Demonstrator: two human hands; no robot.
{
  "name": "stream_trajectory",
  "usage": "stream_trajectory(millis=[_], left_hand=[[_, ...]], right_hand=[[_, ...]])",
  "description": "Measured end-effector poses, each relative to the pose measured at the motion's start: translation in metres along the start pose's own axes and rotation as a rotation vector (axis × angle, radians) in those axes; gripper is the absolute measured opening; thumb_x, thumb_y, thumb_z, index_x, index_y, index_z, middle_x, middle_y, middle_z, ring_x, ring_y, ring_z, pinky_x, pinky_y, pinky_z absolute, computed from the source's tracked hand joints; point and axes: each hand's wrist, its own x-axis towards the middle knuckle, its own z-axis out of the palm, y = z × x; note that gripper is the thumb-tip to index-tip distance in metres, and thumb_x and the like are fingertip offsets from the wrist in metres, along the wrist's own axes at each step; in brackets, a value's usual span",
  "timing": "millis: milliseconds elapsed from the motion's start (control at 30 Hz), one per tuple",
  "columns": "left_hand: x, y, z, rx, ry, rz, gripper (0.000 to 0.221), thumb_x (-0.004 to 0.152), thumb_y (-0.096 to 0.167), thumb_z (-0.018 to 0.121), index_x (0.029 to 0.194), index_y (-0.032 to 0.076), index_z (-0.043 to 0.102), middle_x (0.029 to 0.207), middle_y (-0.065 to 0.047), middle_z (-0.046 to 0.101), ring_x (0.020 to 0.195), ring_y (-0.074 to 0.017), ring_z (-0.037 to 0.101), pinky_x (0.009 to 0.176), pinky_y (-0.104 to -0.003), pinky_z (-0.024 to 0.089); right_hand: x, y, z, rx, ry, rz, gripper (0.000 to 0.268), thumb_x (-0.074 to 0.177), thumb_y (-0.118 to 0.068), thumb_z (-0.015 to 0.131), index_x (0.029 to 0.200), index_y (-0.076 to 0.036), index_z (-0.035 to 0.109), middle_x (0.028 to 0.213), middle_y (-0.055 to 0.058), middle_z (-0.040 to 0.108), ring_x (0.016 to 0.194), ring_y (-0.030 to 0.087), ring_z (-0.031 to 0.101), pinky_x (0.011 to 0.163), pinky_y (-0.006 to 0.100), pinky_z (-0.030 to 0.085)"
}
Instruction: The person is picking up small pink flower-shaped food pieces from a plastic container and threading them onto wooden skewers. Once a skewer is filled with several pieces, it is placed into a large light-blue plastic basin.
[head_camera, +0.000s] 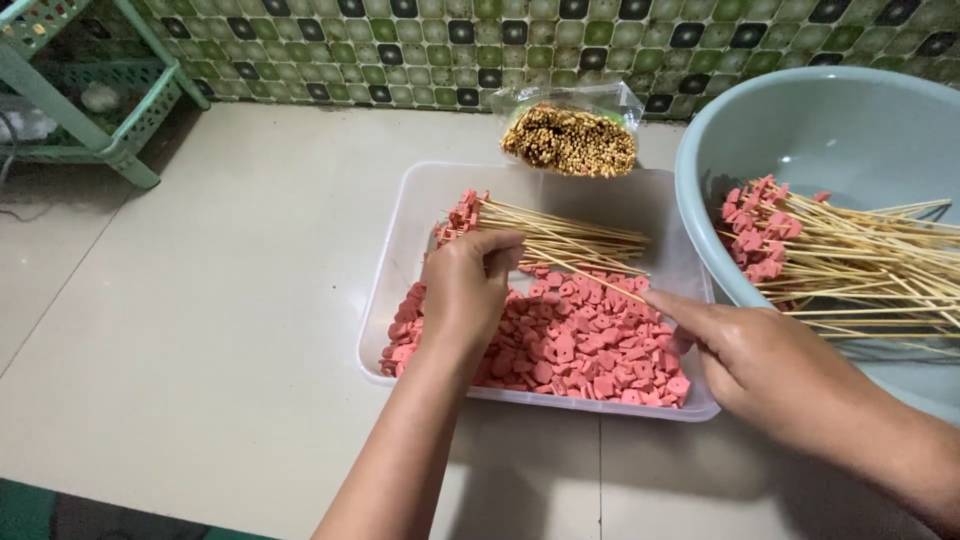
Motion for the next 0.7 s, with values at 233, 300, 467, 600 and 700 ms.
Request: stream_trajectory(millis=[233, 300, 467, 600, 700], left_hand=[[0.005, 0.004, -0.005, -0.058, 0.026, -0.036, 0.025, 0.083, -0.002, 0.069, 0.104, 0.005, 0.080, 0.089, -0.006, 0.083, 0.072, -0.0094, 0.075, 0.064, -0.022, 0.060], [0.005, 0.005, -0.006, -0.098, 0.043, -0.093, 0.020, 0.084, 0.003, 0.072, 0.103, 0.004, 0.080, 0.091, -0.006, 0.083, 0.076, -0.0106, 0.077, 0.070, -0.023, 0.062], [0.005, 0.013, -0.005, -0.032, -0.036, -0.106, 0.021, 0.084, 0.007, 0.075, 0.105, 0.008, 0.081, 0.091, -0.003, 0.083, 0.071, -0.0075, 0.074, 0.066, -0.021, 0.060], [0.005, 0.011, -0.006, -0.075, 0.026, -0.104, 0.021, 0.084, 0.002, 0.072, 0.103, 0.006, 0.080, 0.092, -0.005, 0.083, 0.079, -0.0102, 0.078, 0.072, -0.021, 0.063], [0.004, 0.012, -0.008, -0.100, 0.028, -0.092, 0.019, 0.085, 0.003, 0.073, 0.102, 0.004, 0.080, 0.091, -0.006, 0.083, 0.077, -0.0110, 0.077, 0.072, -0.022, 0.063]], right_hand=[[0.003, 0.004, 0.001, 0.007, -0.013, -0.024, 0.067, 0.079, -0.004, 0.053, 0.139, -0.033, 0.064, 0.093, -0.006, 0.085, 0.071, 0.019, 0.082, 0.069, 0.035, 0.066], [0.003, 0.002, 0.001, -0.066, -0.040, 0.014, 0.058, 0.083, -0.015, 0.059, 0.137, -0.035, 0.064, 0.096, -0.009, 0.085, 0.077, 0.017, 0.083, 0.074, 0.034, 0.066], [0.001, 0.000, -0.003, -0.013, -0.033, 0.001, 0.066, 0.080, -0.006, 0.055, 0.137, -0.037, 0.064, 0.094, -0.010, 0.086, 0.075, 0.018, 0.083, 0.075, 0.036, 0.065], [0.001, 0.007, -0.002, 0.034, -0.024, -0.031, 0.072, 0.077, 0.000, 0.052, 0.139, -0.035, 0.063, 0.094, -0.010, 0.086, 0.074, 0.018, 0.083, 0.075, 0.036, 0.065], [0.004, 0.019, 0.005, 0.075, 0.009, -0.109, 0.079, 0.073, 0.004, 0.050, 0.142, -0.033, 0.062, 0.093, -0.007, 0.086, 0.072, 0.020, 0.081, 0.075, 0.035, 0.063]])
